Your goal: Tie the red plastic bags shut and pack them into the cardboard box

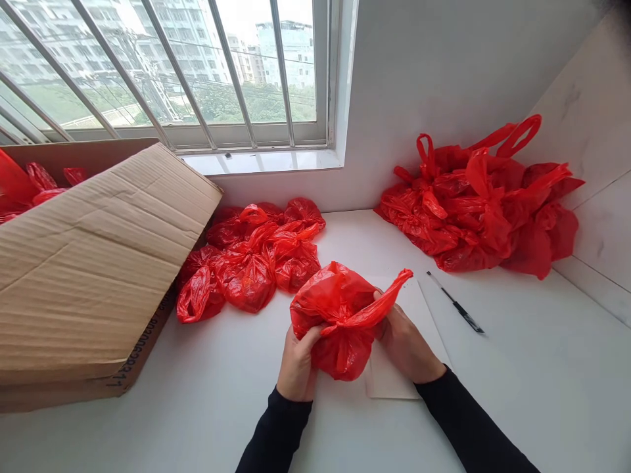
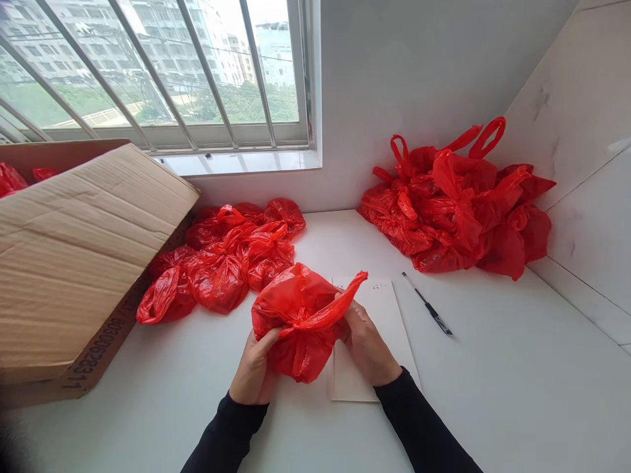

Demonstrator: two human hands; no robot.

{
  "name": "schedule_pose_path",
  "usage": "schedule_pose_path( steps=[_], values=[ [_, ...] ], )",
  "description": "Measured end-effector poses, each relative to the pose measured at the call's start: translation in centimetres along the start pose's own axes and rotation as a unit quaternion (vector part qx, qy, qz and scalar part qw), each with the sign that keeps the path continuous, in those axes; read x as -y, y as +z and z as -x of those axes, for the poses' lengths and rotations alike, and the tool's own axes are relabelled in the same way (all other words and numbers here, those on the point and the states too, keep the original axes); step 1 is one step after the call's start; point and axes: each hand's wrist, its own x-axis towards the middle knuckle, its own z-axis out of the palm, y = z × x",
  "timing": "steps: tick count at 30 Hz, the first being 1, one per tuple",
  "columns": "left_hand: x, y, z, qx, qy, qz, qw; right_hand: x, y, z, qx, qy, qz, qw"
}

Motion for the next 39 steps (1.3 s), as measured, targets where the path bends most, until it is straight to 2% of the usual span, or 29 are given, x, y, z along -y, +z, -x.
schedule_pose_path(
  steps=[2,6,13,17,24,27,30,32,35,39],
  values=[
    [-0.1,0.1,0.1,0.017,-0.005,0.007,1.000,-0.1,-0.1,0.0,-0.011,0.003,0.014,1.000],
    [0.1,0.2,0.3,0.050,0.008,-0.019,0.999,0.3,0.2,0.2,0.009,-0.014,0.053,0.998],
    [0.7,-0.9,-0.4,0.018,0.006,-0.056,0.998,0.6,0.6,0.2,0.040,-0.011,0.010,0.999],
    [0.7,-1.1,-0.5,0.023,0.005,-0.057,0.998,0.5,0.4,0.2,0.041,-0.001,-0.001,0.999],
    [0.6,-0.3,0.0,0.102,0.008,-0.064,0.993,-0.1,-0.2,0.2,0.027,0.020,0.003,0.999],
    [0.6,-0.5,-0.1,0.075,0.004,-0.080,0.994,-0.1,0.0,0.2,0.032,0.004,0.035,0.999],
    [0.7,-1.0,-0.5,0.019,0.001,-0.036,0.999,0.3,0.4,0.3,0.031,-0.021,0.062,0.997],
    [0.7,-1.4,-0.7,-0.005,0.003,-0.009,1.000,0.5,0.6,0.3,0.030,-0.008,0.044,0.999],
    [0.7,-1.6,-1.0,-0.022,0.013,0.017,1.000,0.6,0.6,0.3,0.057,0.019,0.027,0.998],
    [0.7,-1.3,-1.0,-0.027,0.014,0.029,0.999,0.4,0.4,0.2,0.086,0.000,0.041,0.995]
  ],
)
